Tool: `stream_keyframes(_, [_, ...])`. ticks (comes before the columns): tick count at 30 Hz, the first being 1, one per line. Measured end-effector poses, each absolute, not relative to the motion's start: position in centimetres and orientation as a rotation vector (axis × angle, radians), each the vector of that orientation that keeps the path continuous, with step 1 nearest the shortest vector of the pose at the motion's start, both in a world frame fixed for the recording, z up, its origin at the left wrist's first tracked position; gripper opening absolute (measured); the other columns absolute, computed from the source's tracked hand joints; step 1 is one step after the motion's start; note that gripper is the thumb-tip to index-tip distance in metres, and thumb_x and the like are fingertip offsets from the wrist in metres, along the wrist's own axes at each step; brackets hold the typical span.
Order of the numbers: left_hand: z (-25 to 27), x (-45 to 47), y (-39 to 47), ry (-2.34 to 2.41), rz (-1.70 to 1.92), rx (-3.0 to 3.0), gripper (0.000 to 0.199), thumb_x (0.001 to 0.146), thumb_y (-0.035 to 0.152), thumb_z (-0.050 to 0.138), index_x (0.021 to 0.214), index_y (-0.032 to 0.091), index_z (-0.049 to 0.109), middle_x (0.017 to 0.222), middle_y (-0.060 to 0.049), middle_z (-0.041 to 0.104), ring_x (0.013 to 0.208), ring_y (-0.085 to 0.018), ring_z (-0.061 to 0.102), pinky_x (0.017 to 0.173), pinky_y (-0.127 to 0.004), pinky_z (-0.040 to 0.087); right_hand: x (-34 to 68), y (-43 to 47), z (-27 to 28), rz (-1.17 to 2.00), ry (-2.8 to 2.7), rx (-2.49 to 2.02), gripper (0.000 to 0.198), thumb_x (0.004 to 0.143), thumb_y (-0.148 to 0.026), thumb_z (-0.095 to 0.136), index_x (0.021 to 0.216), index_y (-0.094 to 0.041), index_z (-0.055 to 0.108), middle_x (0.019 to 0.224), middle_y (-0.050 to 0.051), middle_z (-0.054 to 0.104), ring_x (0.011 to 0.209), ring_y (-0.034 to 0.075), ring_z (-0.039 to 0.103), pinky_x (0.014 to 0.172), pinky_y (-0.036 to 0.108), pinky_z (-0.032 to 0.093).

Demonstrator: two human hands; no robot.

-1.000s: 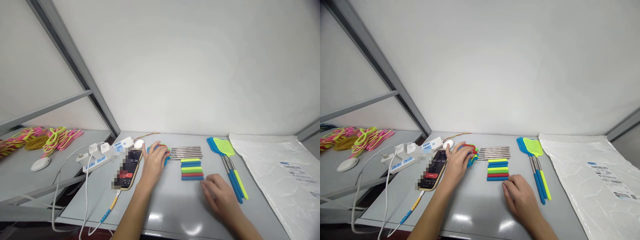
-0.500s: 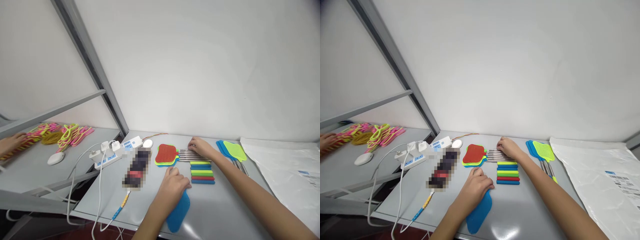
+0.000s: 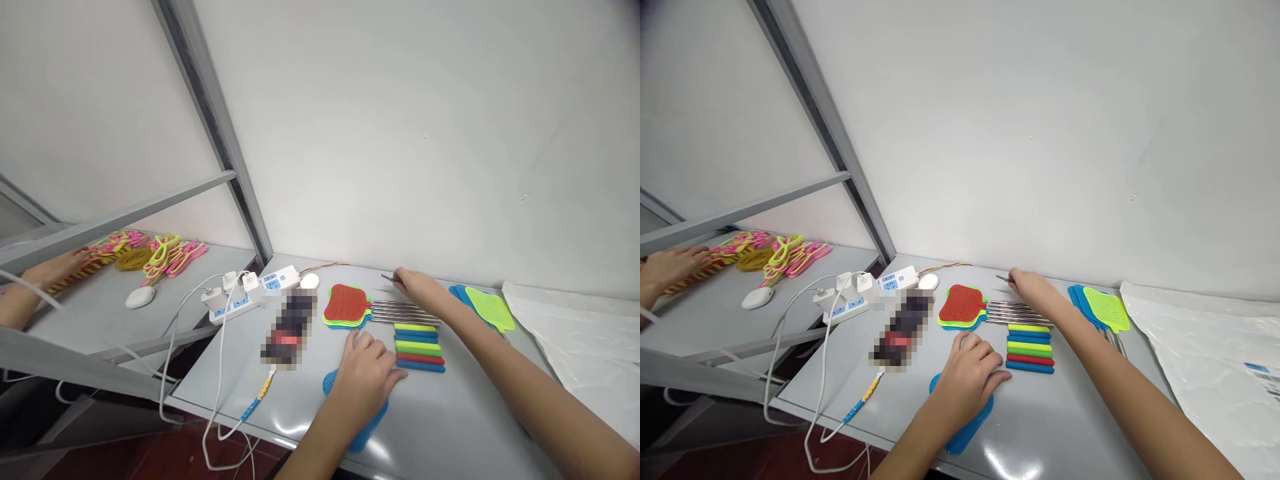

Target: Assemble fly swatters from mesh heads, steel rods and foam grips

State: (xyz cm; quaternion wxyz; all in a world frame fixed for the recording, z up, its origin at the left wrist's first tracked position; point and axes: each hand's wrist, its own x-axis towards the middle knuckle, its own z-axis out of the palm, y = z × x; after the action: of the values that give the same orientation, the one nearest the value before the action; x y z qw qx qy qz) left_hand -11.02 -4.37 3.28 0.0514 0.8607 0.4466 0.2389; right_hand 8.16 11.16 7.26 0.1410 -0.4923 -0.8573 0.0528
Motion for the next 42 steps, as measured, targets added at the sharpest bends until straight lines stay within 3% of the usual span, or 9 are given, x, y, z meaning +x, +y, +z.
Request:
stream_keyframes(3, [2.9, -10.7, -5.9, 1.282, 0.698, 2.590, 0.022, 0.087, 0.042, 0.061, 0.089, 0.020, 0.059, 0.087, -0.004, 0.058, 0.086, -0.021, 0.048, 0.083, -0.041, 0.039, 9.0, 7.9, 9.2, 0.016, -2.345, -1.346, 0.023, 0.097, -0.027, 0.036, 0.107, -0.017, 0.054, 0.103, 0.012, 0.063, 0.096, 0.022, 0.057, 0.084, 0.035, 0.043])
stream_keyframes(5, [2.5, -11.2, -6.6, 1.223, 0.670, 2.617, 0.022, 0.084, 0.041, 0.064, 0.087, 0.020, 0.058, 0.088, -0.003, 0.058, 0.087, -0.021, 0.048, 0.082, -0.040, 0.039, 9.8, 4.9, 9.8, -0.084, -2.210, -1.290, 0.019, 0.095, -0.025, 0.038, 0.107, -0.019, 0.052, 0.103, 0.011, 0.061, 0.099, 0.023, 0.055, 0.086, 0.037, 0.043])
stream_keyframes(8, [2.3, -12.7, -6.7, 1.200, 0.633, 2.674, 0.015, 0.087, 0.033, 0.062, 0.082, 0.019, 0.057, 0.087, -0.003, 0.057, 0.086, -0.020, 0.049, 0.084, -0.040, 0.038, 10.9, 0.2, 9.1, -0.233, -1.864, -1.066, 0.014, 0.085, -0.017, 0.054, 0.098, -0.021, 0.052, 0.083, 0.004, 0.059, 0.078, 0.019, 0.055, 0.068, 0.032, 0.047])
stream_keyframes(11, [2.8, -14.1, -5.8, 1.169, 0.594, 2.703, 0.011, 0.091, 0.024, 0.055, 0.082, 0.019, 0.059, 0.086, -0.003, 0.057, 0.087, -0.019, 0.049, 0.082, -0.037, 0.038, 11.3, -3.6, 6.9, -0.206, -1.716, -1.000, 0.020, 0.079, -0.009, 0.058, 0.094, -0.021, 0.054, 0.072, -0.001, 0.054, 0.061, 0.014, 0.049, 0.052, 0.025, 0.041])
stream_keyframes(17, [3.9, -12.0, -5.1, 1.261, 0.625, 2.639, 0.013, 0.094, 0.027, 0.049, 0.089, 0.021, 0.060, 0.090, -0.003, 0.058, 0.088, -0.020, 0.050, 0.076, -0.036, 0.038, 10.6, -7.8, 2.6, -0.194, -1.561, -0.934, 0.016, 0.081, -0.004, 0.051, 0.079, -0.020, 0.055, 0.063, -0.001, 0.047, 0.055, 0.012, 0.043, 0.048, 0.026, 0.033])
stream_keyframes(27, [1.8, -7.5, -6.2, 1.600, 0.760, 2.418, 0.014, 0.091, 0.025, 0.053, 0.104, 0.023, 0.057, 0.096, -0.005, 0.052, 0.092, -0.023, 0.050, 0.076, -0.035, 0.041, 9.1, -10.5, 1.4, -0.060, -1.596, -0.807, 0.019, 0.087, -0.023, 0.048, 0.068, -0.020, 0.046, 0.059, -0.001, 0.038, 0.054, 0.014, 0.037, 0.051, 0.029, 0.025])
stream_keyframes(35, [1.7, -7.7, -6.3, 1.654, 0.713, 2.505, 0.019, 0.091, 0.022, 0.052, 0.108, 0.025, 0.059, 0.096, -0.004, 0.050, 0.090, -0.022, 0.047, 0.075, -0.035, 0.039, 9.3, -10.2, 1.0, 0.083, -1.393, -0.766, 0.024, 0.090, -0.024, 0.047, 0.066, -0.020, 0.045, 0.060, -0.001, 0.036, 0.055, 0.014, 0.036, 0.052, 0.029, 0.022])
stream_keyframes(39, [1.9, -7.6, -6.4, 1.665, 0.703, 2.543, 0.021, 0.091, 0.024, 0.053, 0.111, 0.027, 0.058, 0.101, -0.005, 0.051, 0.093, -0.023, 0.046, 0.075, -0.036, 0.039, 9.4, -10.0, 1.2, 0.156, -1.104, -0.757, 0.030, 0.096, -0.024, 0.034, 0.067, -0.021, 0.040, 0.060, -0.003, 0.031, 0.055, 0.013, 0.035, 0.051, 0.029, 0.025])
stream_keyframes(42, [1.9, -7.6, -6.4, 1.667, 0.693, 2.575, 0.018, 0.090, 0.025, 0.054, 0.107, 0.026, 0.059, 0.102, -0.005, 0.052, 0.093, -0.023, 0.046, 0.074, -0.036, 0.039, 9.9, -9.6, 1.5, 0.178, -0.943, -0.732, 0.039, 0.100, -0.035, 0.024, 0.065, -0.022, 0.038, 0.059, -0.004, 0.027, 0.053, 0.013, 0.033, 0.049, 0.028, 0.025])
